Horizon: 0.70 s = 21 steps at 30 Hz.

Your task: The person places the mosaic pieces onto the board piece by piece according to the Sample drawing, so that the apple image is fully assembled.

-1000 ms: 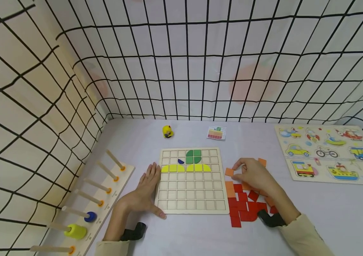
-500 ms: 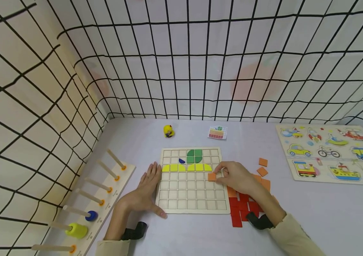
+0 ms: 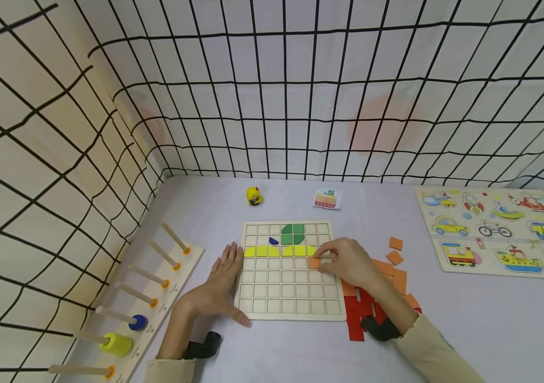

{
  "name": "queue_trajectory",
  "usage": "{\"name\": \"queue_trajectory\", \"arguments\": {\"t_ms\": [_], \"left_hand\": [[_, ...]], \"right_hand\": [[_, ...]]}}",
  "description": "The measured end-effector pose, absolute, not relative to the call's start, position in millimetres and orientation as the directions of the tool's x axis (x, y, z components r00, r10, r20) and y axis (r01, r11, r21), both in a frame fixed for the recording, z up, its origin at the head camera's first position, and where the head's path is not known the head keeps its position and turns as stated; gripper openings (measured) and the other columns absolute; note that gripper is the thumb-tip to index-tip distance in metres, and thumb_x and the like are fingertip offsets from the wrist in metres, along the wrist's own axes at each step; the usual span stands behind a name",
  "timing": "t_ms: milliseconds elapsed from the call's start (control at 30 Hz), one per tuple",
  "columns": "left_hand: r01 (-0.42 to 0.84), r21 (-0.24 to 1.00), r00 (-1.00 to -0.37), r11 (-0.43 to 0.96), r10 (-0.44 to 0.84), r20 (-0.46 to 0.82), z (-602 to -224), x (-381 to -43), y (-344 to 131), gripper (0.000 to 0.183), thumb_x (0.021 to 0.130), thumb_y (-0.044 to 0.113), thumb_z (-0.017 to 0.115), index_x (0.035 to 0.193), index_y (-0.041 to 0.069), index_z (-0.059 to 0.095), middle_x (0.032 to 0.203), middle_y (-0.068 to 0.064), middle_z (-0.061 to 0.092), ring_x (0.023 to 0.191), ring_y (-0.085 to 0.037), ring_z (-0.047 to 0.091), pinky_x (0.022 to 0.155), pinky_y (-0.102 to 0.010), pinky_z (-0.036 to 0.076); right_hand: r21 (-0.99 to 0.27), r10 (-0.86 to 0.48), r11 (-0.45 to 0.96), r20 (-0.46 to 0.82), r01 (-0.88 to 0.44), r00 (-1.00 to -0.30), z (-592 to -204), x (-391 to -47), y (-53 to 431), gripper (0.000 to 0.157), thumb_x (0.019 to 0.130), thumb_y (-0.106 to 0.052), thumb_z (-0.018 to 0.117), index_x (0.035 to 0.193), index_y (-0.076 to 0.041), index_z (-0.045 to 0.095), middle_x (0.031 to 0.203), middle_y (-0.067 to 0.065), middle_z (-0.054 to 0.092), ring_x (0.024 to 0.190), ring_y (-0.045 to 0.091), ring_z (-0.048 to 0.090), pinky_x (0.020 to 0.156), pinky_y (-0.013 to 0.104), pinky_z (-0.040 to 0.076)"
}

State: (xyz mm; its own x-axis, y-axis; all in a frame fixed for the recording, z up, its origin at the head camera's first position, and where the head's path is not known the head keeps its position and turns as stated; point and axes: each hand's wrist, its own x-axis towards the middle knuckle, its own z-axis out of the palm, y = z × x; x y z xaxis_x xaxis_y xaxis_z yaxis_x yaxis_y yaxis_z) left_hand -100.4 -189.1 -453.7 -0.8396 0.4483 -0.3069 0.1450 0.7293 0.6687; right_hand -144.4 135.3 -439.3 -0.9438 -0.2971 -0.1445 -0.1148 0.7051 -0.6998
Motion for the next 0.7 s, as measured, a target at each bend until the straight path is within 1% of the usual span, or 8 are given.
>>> {"name": "queue_trajectory", "arguments": {"t_ms": [133,233,300,400,467,567,633,700], "left_hand": [[0.147,0.667,-0.84,0.731,0.449,-0.306,-454,-100,-189,0.157,0.058,0.038,0.102,0.164,0.003,-0.008,0.17,-0.018,-0.025,0.159,-0.036,-0.025,0.129,-0.061,-0.01],[0.15,0.668,-0.84,0.729,0.45,-0.303,-454,-100,-189,0.158,0.058,0.038,0.102,0.164,0.003,-0.009,0.17,-0.019,-0.025,0.158,-0.037,-0.025,0.129,-0.061,-0.009],[0.151,0.669,-0.839,0.728,0.452,-0.303,-454,-100,-189,0.158,0.058,0.038,0.102,0.164,0.003,-0.009,0.17,-0.019,-0.025,0.158,-0.037,-0.026,0.129,-0.062,-0.01],[0.151,0.671,-0.838,0.726,0.454,-0.302,-454,-101,-189,0.158,0.058,0.038,0.102,0.164,0.003,-0.009,0.17,-0.018,-0.026,0.158,-0.036,-0.026,0.129,-0.062,-0.01],[0.152,0.669,-0.838,0.727,0.454,-0.302,-454,-101,-189,0.158,0.058,0.038,0.102,0.164,0.003,-0.009,0.17,-0.018,-0.026,0.158,-0.036,-0.026,0.129,-0.062,-0.009],[0.152,0.667,-0.838,0.73,0.453,-0.304,-454,-100,-189,0.158,0.058,0.038,0.102,0.164,0.003,-0.009,0.17,-0.018,-0.026,0.158,-0.036,-0.026,0.129,-0.062,-0.009],[0.151,0.667,-0.838,0.729,0.452,-0.305,-454,-100,-189,0.158,0.058,0.038,0.102,0.164,0.003,-0.008,0.17,-0.018,-0.026,0.158,-0.036,-0.026,0.129,-0.062,-0.009],[0.151,0.668,-0.838,0.729,0.452,-0.305,-454,-100,-189,0.157,0.058,0.038,0.102,0.164,0.004,-0.009,0.17,-0.018,-0.026,0.158,-0.036,-0.026,0.129,-0.062,-0.009]], "right_hand": [[-0.702,-0.294,0.703,-0.144,-0.111,-0.945,-439,-145,135,0.02,0.083,-0.011,0.086,0.103,-0.009,0.082,0.056,-0.003,0.035,0.051,0.014,0.034,0.048,0.02,0.02],[-0.711,-0.274,0.697,-0.146,-0.092,-0.951,-435,-145,147,0.023,0.085,-0.014,0.085,0.107,-0.009,0.082,0.057,-0.002,0.037,0.053,0.015,0.037,0.047,0.02,0.024],[-0.708,-0.241,0.703,-0.156,-0.062,-0.958,-430,-144,164,0.026,0.087,-0.017,0.083,0.111,-0.008,0.08,0.058,-0.001,0.04,0.055,0.017,0.04,0.046,0.021,0.029],[-0.672,-0.165,0.74,-0.145,-0.025,-0.976,-426,-143,199,0.03,0.09,-0.019,0.079,0.116,-0.004,0.077,0.062,0.004,0.046,0.06,0.019,0.045,0.049,0.023,0.034],[-0.633,-0.117,0.774,-0.14,-0.002,-0.983,-427,-141,225,0.032,0.09,-0.019,0.078,0.116,-0.001,0.075,0.067,0.005,0.054,0.063,0.019,0.046,0.049,0.024,0.036],[-0.579,-0.068,0.814,-0.167,0.042,-0.984,-433,-139,256,0.039,0.089,-0.023,0.079,0.117,0.003,0.072,0.066,0.005,0.051,0.06,0.018,0.044,0.049,0.025,0.032],[-0.565,-0.052,0.822,-0.201,0.072,-0.978,-436,-138,269,0.044,0.088,-0.026,0.08,0.118,0.005,0.071,0.064,0.001,0.049,0.057,0.017,0.042,0.048,0.024,0.031],[-0.564,-0.045,0.82,-0.23,0.095,-0.972,-439,-137,276,0.047,0.087,-0.028,0.081,0.119,0.005,0.07,0.059,-0.001,0.04,0.054,0.016,0.039,0.047,0.024,0.029]]}}
